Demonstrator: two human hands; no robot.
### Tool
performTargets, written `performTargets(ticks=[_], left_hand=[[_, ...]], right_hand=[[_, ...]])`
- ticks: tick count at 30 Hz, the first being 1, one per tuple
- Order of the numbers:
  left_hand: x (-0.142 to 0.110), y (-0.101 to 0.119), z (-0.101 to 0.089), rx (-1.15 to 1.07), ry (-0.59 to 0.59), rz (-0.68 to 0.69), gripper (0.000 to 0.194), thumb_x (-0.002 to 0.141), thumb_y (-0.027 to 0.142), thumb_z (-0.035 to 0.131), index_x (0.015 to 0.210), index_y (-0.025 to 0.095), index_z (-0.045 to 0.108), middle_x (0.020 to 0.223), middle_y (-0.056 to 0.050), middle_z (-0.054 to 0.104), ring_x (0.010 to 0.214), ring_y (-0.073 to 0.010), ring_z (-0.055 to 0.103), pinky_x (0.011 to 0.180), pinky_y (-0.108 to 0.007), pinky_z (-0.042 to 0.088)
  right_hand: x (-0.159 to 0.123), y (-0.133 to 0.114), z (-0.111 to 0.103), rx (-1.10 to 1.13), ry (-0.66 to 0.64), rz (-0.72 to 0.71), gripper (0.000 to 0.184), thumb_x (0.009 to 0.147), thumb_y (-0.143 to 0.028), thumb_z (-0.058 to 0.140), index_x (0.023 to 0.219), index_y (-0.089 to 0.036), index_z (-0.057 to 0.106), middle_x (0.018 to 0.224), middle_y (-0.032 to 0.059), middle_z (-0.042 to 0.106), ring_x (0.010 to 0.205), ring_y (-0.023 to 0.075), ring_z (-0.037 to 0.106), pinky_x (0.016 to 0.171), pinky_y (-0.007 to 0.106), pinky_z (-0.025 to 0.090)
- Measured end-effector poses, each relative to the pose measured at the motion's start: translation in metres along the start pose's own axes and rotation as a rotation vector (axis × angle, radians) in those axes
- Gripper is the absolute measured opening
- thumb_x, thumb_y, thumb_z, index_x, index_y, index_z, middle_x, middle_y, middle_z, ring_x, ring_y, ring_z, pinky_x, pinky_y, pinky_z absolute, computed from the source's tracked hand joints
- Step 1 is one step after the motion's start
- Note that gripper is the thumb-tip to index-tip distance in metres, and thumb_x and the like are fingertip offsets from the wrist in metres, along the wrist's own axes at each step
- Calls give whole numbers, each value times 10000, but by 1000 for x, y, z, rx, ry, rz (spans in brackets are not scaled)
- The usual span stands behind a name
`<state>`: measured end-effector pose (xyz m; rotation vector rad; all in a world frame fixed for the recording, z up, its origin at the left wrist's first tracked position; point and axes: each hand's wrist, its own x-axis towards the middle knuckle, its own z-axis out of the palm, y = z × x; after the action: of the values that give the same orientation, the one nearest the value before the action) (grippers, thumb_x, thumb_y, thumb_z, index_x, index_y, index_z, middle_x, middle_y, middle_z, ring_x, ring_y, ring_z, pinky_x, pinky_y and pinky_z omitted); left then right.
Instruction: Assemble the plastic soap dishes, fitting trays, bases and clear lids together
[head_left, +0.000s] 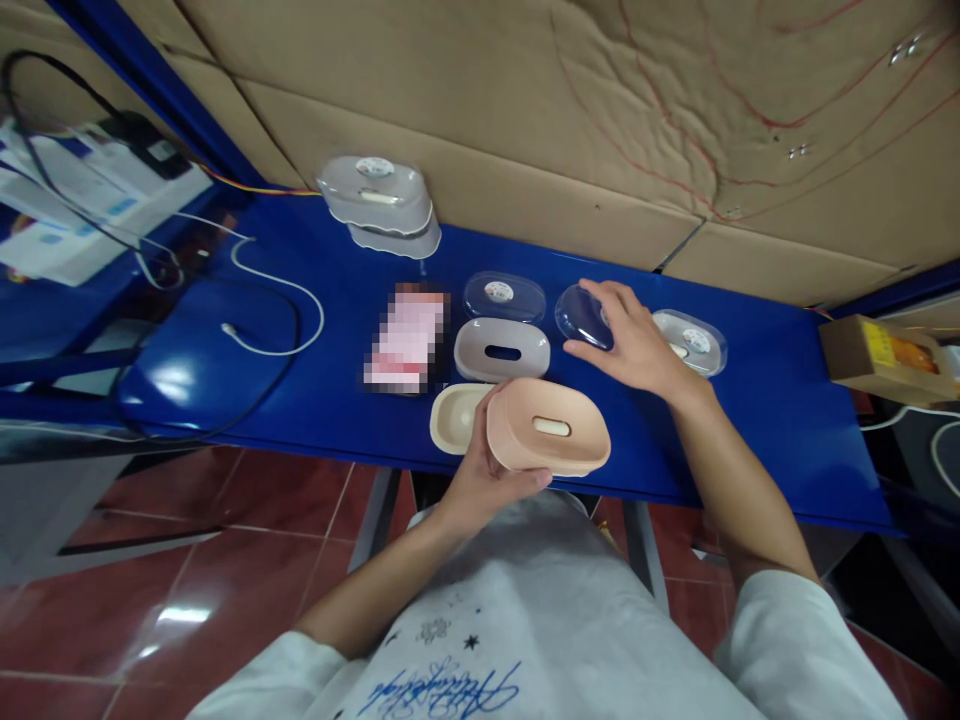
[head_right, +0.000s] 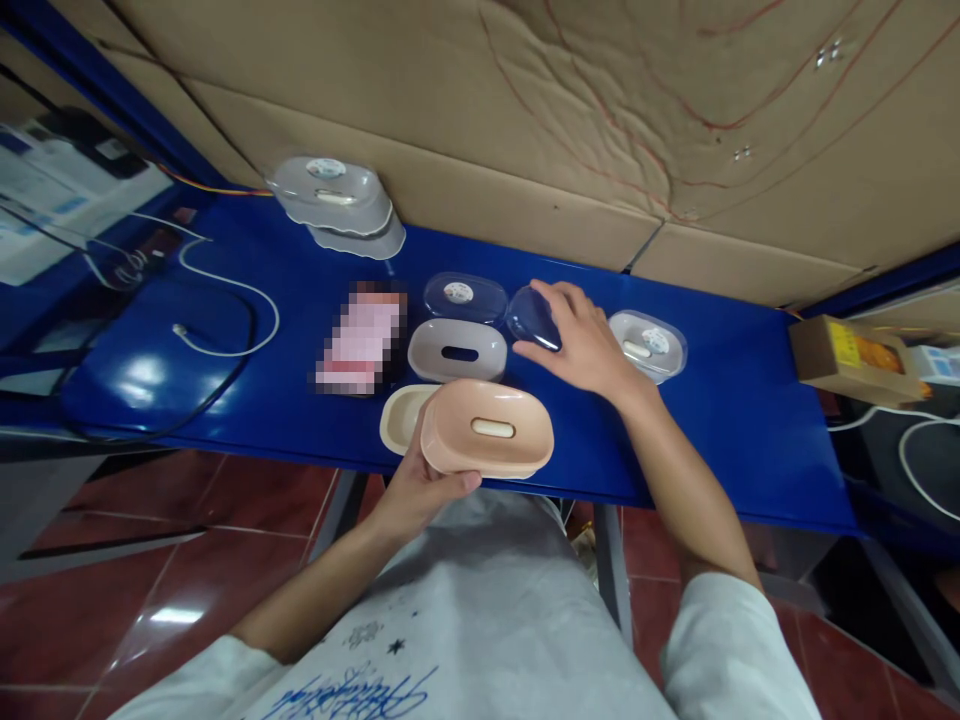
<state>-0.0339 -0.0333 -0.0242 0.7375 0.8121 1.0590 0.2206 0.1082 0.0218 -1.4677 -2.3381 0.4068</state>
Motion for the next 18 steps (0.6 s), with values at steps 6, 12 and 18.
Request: performTargets(ticks=[6, 12, 18], left_hand=[[2, 0, -3, -51, -31, -28, 1140, 696, 313, 991, 1643, 372, 359, 1718, -111, 453, 1587, -391, 435, 1283, -552, 423], [4, 3, -2, -44, -44, -38, 1113, 693, 311, 998, 1624, 370, 391, 1702, -105, 481, 1575, -382, 453, 1282, -551, 423], [3, -3, -1, -56, -71, 10, 1043, 714, 364, 995, 1598, 340, 441, 1679, -119, 507, 1555, -387, 480, 1260, -549, 458]], right_hand=[[27, 44, 26, -197, -164, 119, 928, 968, -670, 639, 1692, -165, 352, 1717, 275, 384, 1596, 505, 377, 1276, 731, 308], [-2, 16, 10, 31, -14, -24, 867, 1042, -720, 486, 1728, -229, 284, 1812, 181, 265, 1700, 382, 215, 1374, 649, 180], [-72, -58, -2, 382, -301, -272, 1095, 891, -731, 754, 1751, -380, 175, 1814, 79, 300, 1670, 353, 320, 1328, 575, 393]])
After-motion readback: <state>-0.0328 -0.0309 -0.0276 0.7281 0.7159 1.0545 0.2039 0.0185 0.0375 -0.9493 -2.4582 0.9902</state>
